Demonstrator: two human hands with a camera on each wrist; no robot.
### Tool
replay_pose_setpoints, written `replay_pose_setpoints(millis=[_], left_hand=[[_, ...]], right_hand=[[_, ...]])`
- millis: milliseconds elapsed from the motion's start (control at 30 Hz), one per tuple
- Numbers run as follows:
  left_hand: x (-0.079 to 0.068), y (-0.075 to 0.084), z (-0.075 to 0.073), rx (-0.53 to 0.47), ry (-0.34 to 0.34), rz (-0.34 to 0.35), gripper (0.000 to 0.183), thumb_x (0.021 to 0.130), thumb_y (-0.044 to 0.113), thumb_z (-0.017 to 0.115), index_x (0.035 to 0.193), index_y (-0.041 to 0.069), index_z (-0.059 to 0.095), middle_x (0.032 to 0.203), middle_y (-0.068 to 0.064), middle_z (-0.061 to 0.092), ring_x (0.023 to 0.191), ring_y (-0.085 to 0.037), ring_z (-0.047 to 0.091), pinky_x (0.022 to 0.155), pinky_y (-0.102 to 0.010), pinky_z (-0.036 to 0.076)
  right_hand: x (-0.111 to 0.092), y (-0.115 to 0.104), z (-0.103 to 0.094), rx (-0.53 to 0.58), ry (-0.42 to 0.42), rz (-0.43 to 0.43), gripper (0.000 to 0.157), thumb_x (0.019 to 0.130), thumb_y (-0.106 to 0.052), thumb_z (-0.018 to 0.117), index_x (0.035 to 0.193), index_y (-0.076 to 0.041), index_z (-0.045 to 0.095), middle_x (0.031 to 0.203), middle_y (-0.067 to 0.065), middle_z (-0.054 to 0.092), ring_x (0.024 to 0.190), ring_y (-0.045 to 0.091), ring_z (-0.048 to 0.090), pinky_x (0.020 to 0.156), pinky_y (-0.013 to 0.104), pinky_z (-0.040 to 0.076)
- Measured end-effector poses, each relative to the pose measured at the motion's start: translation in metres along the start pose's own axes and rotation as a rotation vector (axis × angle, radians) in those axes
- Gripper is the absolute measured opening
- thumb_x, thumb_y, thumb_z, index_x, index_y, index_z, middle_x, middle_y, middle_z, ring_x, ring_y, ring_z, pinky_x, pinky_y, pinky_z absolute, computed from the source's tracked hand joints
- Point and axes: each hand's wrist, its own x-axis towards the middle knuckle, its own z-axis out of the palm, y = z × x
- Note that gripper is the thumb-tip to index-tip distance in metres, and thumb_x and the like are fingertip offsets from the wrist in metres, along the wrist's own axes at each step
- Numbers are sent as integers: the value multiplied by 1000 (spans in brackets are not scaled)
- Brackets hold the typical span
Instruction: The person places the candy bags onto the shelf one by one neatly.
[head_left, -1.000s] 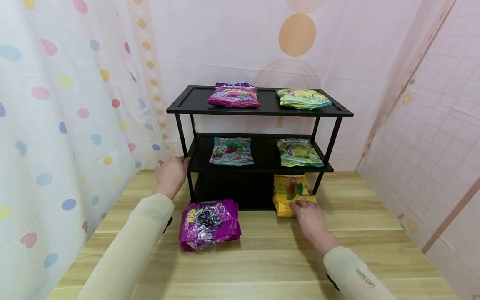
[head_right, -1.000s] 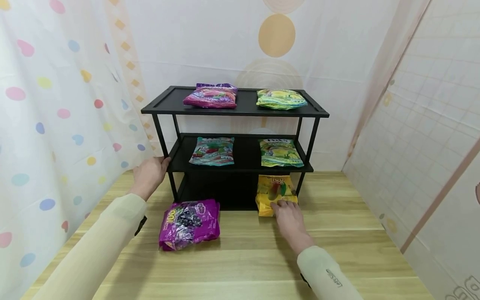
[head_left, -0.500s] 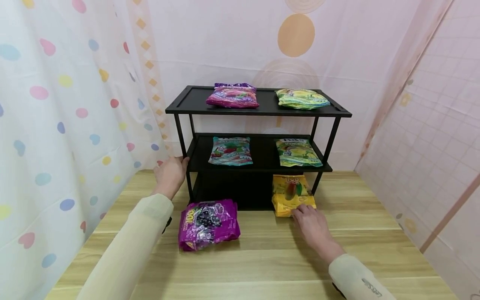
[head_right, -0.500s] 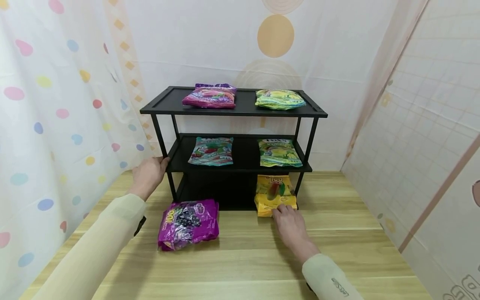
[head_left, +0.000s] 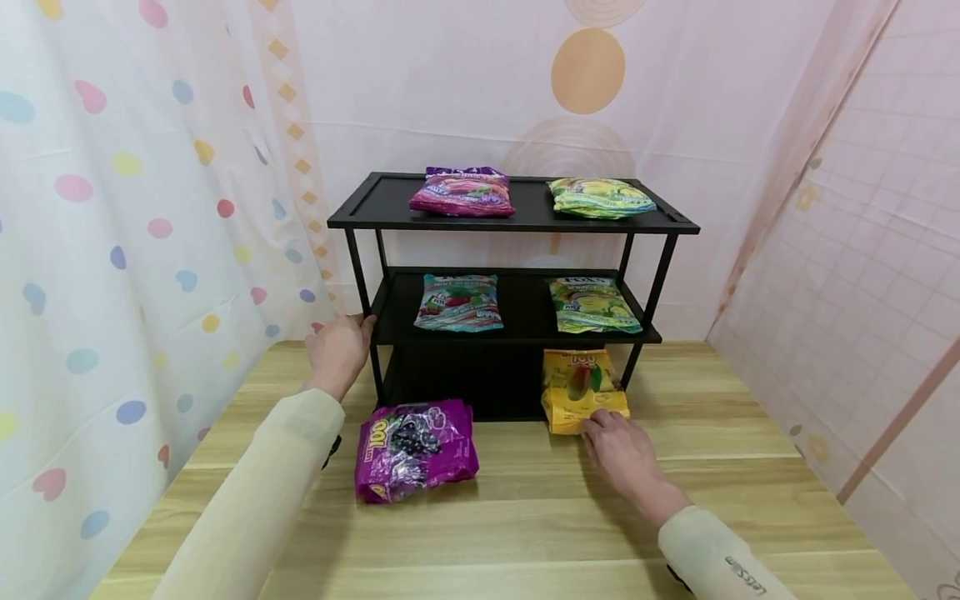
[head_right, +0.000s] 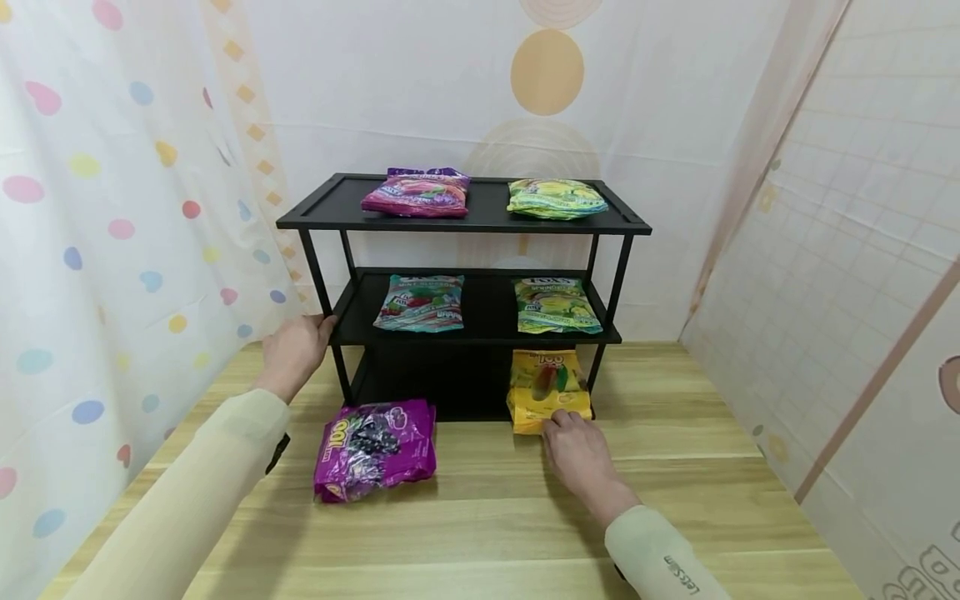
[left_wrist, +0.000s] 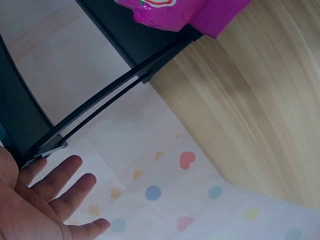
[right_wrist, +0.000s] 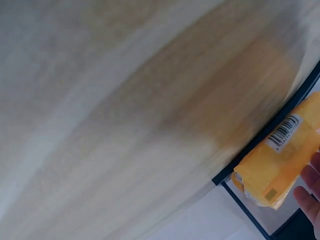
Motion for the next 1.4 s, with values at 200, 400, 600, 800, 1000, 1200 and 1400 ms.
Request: replay_pose_setpoints(millis=[200, 400, 600, 800, 1000, 1200, 1400], left_hand=[[-1, 1, 0, -1, 2, -2, 39, 107, 32, 41, 88, 4, 59, 93, -30, 68, 88, -52, 64, 82, -70, 42], [0, 1, -1, 1, -9, -11, 41, 108, 33, 39, 88, 3, 59, 94, -30, 68, 89, -52, 64, 82, -69, 42], [-1, -1, 0, -8, -2, -9, 39, 108, 33, 39, 89, 3, 57, 96, -32, 67, 91, -53, 63, 84, -70, 41], [-2, -1, 1, -17, 8, -9, 38, 108, 32, 40, 88, 4, 56, 94, -31, 67, 91, -53, 63, 84, -70, 41], [-3, 0, 0, -21, 17, -5, 37, 107, 32, 40, 89, 4, 56, 96, -31, 67, 91, -53, 63, 83, -69, 41], [-3, 0, 0, -29, 19, 5, 38, 107, 32, 40, 89, 3, 58, 97, -32, 67, 91, -53, 63, 82, -69, 42], [-3, 0, 1, -28, 25, 9, 38, 107, 32, 40, 89, 3, 58, 96, -32, 67, 90, -54, 63, 81, -69, 42]], right_hand=[[0, -1, -1, -10, -98, 43, 23, 85, -13, 78, 105, -3, 71, 98, 10, 64, 87, 27, 63, 71, 38, 55], [0, -1, -2, -5, -169, 79, 34, 86, -16, 76, 115, 0, 68, 108, 13, 63, 97, 31, 62, 78, 42, 55], [2, -3, -1, 10, -217, 97, 37, 87, -19, 75, 118, 0, 67, 111, 15, 62, 99, 32, 60, 80, 45, 54], [3, -4, 1, 16, -224, 100, 40, 87, -20, 76, 119, 1, 65, 112, 16, 61, 100, 33, 59, 81, 46, 54], [4, -5, 1, 21, -225, 113, 42, 86, -21, 77, 121, -1, 64, 113, 15, 60, 101, 33, 59, 80, 47, 54], [5, -6, 1, 33, -228, 122, 41, 86, -21, 77, 120, -2, 64, 113, 15, 60, 101, 33, 59, 80, 49, 53], [5, -6, 3, 31, -223, 125, 42, 86, -20, 77, 121, -2, 64, 113, 15, 60, 101, 33, 59, 80, 48, 54]])
